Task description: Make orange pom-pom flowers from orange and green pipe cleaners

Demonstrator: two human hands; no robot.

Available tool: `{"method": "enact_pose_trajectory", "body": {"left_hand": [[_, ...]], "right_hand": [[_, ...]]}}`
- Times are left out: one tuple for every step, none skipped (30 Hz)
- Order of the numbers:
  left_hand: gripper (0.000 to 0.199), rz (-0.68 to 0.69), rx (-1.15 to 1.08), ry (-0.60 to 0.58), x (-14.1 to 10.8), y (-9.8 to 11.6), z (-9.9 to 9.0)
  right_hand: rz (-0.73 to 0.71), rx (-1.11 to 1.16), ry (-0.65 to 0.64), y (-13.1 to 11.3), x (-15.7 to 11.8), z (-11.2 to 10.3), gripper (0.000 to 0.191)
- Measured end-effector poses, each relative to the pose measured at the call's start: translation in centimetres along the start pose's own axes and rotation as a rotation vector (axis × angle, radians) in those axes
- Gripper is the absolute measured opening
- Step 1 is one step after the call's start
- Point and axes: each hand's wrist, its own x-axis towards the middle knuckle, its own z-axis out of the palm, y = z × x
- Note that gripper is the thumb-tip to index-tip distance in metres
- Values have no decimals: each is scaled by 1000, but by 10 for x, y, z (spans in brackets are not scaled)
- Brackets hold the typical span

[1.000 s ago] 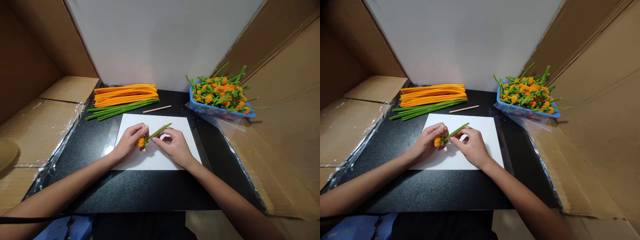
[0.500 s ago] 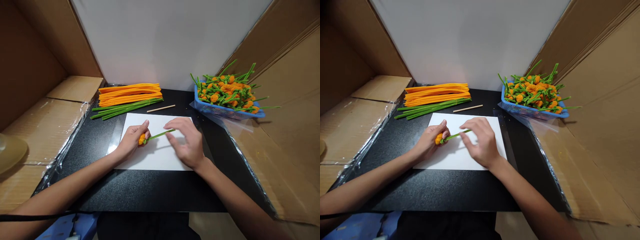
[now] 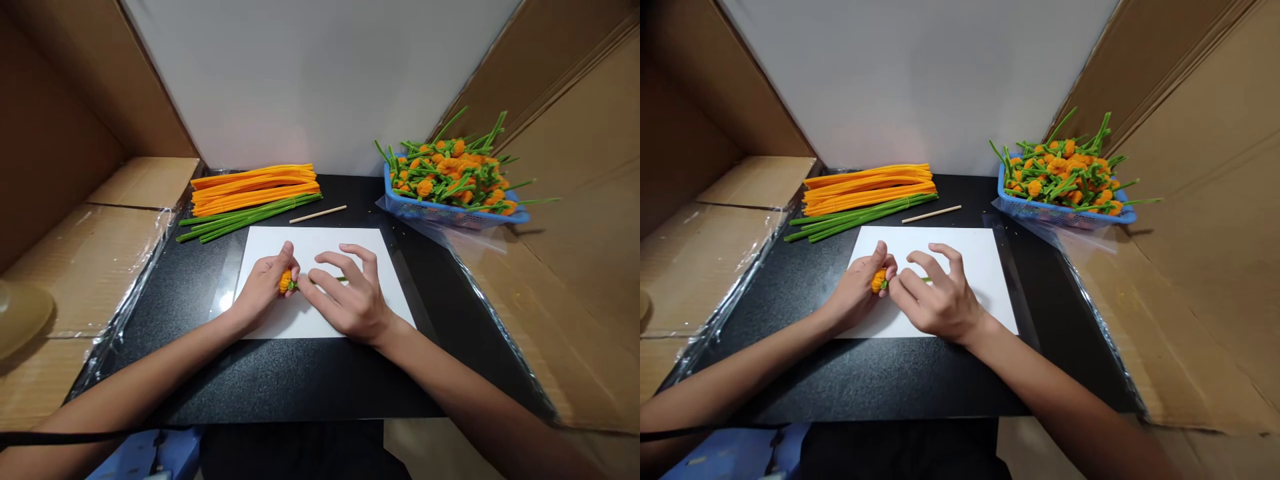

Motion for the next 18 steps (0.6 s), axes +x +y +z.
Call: {"method": "enact_pose_trajectory", "body": {"left_hand": [[62,-32,-20,-3,-1,2,1],[64,-59,-33,-5,-2,4,3],[65,-81,-41,-10,-3,6,3],[65,-98,-45,-14,-4,7,4],[65,-109,-43,-21,-4,9,4],[65,-118,-36,-31,-5,10,4],[64,-124,-27,-43,-5,11,3],[64,-129,-18,-56,-5,12,3],[64,-131,-12,-65,-5,12,2],[65,-131,-8,-72,-5,12,2],[66,-130,-8,-77,-6,12,2],[66,-129,-12,-81,-6,12,2],[67,-126,-17,-84,-6,11,3],[67,-122,-20,-88,-6,11,3],[67,-113,-17,-90,-6,10,4],[67,-99,-6,-86,-7,9,5],[68,-76,13,-72,-7,9,6],[68,-44,44,-47,-7,8,7]], "right_hand": [[-29,-18,19,-1,0,0,9],[-54,-26,26,-1,0,0,9],[-73,-27,25,-1,0,0,9],[-86,-23,23,0,-1,0,8],[-96,-16,22,1,-1,0,8],[-102,-8,24,2,-2,-1,8],[-108,-2,27,4,-2,-1,8],[-111,1,29,5,-2,-2,8],[-113,1,30,6,-2,-3,9],[-111,-4,29,7,-2,-3,10],[-111,-8,21,7,-2,-4,12],[-112,-11,5,7,-2,-5,14],[-116,-10,-14,6,-2,-6,16],[-120,-5,-37,6,-3,-6,17],[-122,7,-60,4,-3,-6,19],[-117,28,-82,3,-4,-6,20],[-100,57,-100,1,-4,-5,20],[-67,93,-112,-1,-5,-4,20]]}}
